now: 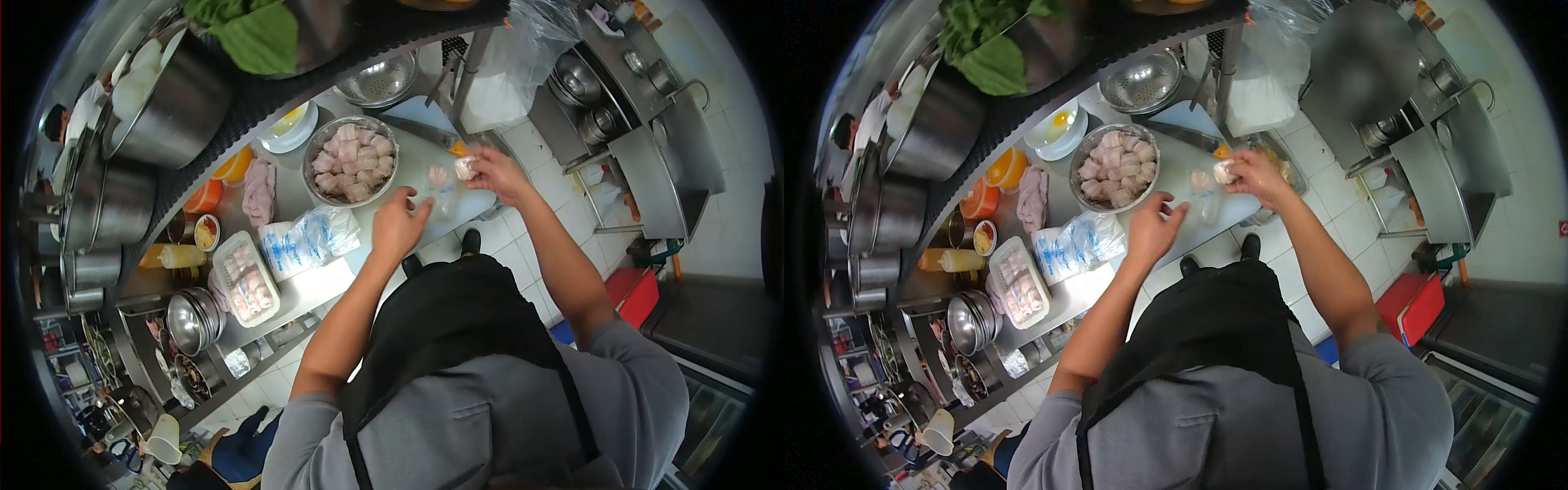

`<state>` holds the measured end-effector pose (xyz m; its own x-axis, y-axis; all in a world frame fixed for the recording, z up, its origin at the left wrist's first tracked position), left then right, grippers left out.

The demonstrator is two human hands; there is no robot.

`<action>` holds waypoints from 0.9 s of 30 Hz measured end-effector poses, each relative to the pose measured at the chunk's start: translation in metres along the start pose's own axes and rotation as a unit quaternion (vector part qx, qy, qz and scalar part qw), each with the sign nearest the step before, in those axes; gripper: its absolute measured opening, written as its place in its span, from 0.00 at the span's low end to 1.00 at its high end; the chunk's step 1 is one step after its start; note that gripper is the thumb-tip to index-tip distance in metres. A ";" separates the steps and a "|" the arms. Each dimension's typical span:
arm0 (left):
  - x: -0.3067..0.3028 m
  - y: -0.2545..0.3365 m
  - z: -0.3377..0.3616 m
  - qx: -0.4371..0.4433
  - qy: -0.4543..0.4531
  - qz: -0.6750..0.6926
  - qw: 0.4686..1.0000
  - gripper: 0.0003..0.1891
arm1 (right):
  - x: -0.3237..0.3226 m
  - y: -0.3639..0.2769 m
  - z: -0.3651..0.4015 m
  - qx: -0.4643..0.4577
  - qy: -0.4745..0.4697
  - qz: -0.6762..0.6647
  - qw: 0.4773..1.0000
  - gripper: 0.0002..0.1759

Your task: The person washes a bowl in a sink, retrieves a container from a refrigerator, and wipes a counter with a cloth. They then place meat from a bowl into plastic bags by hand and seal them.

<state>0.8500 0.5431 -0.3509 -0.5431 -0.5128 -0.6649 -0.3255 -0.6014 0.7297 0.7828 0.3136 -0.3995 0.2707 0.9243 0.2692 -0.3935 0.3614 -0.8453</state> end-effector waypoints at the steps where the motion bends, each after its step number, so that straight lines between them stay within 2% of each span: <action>1: 0.016 0.008 -0.006 0.011 -0.003 -0.047 0.999 0.18 | -0.005 0.015 0.003 -0.004 0.000 -0.036 0.999 0.23; 2: 0.029 0.013 -0.012 0.023 -0.006 -0.094 0.995 0.18 | -0.009 0.033 0.004 -0.007 0.000 -0.072 0.997 0.23; 4: 0.059 -0.001 -0.023 0.016 -0.040 -0.080 0.996 0.17 | -0.009 0.062 0.008 -0.014 -0.010 -0.148 0.989 0.25; 7: 0.068 0.002 -0.030 0.014 -0.036 -0.053 0.998 0.15 | 0.005 0.083 0.002 -0.015 0.003 -0.130 0.991 0.25; 11: 0.062 0.018 -0.032 0.017 -0.038 -0.017 0.999 0.12 | 0.023 0.075 0.001 -0.024 0.024 0.032 0.999 0.19; 14: 0.063 0.024 -0.030 0.101 0.031 -0.022 0.994 0.13 | 0.029 0.089 -0.021 -0.120 -0.010 0.042 0.992 0.17; 17: 0.062 0.028 -0.021 0.151 0.077 0.007 0.986 0.13 | 0.031 0.098 -0.034 -0.136 -0.043 0.004 0.990 0.17; 20: 0.059 0.016 -0.001 0.063 0.092 -0.035 0.993 0.14 | 0.039 0.094 -0.032 -0.178 -0.039 0.052 0.982 0.18; 23: 0.066 -0.001 0.006 -0.056 -0.004 -0.016 0.998 0.13 | 0.038 0.095 -0.022 -0.082 -0.004 0.234 0.969 0.19; 26: 0.078 -0.012 0.004 -0.007 -0.031 -0.027 0.999 0.13 | 0.056 0.061 0.003 -0.199 0.040 0.431 0.879 0.23; 27: 0.079 -0.012 0.004 0.033 -0.010 -0.031 0.999 0.12 | 0.055 0.062 0.002 -0.226 0.066 0.447 0.863 0.23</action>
<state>0.8082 0.5120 -0.4112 -0.5349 -0.4634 -0.7065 -0.4089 -0.5897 0.6965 0.7716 0.3869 -0.4363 0.1467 0.7765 -0.6128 -0.1215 -0.6007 -0.7902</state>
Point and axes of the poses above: each hand's wrist, its own z-axis away from the middle knuckle, its own x-axis out of the palm, y = z × x, the point moved 7 cm from there along -z, towards the middle knuckle, and after that the axes turned 7 degrees about -y, right-handed, at the moved point
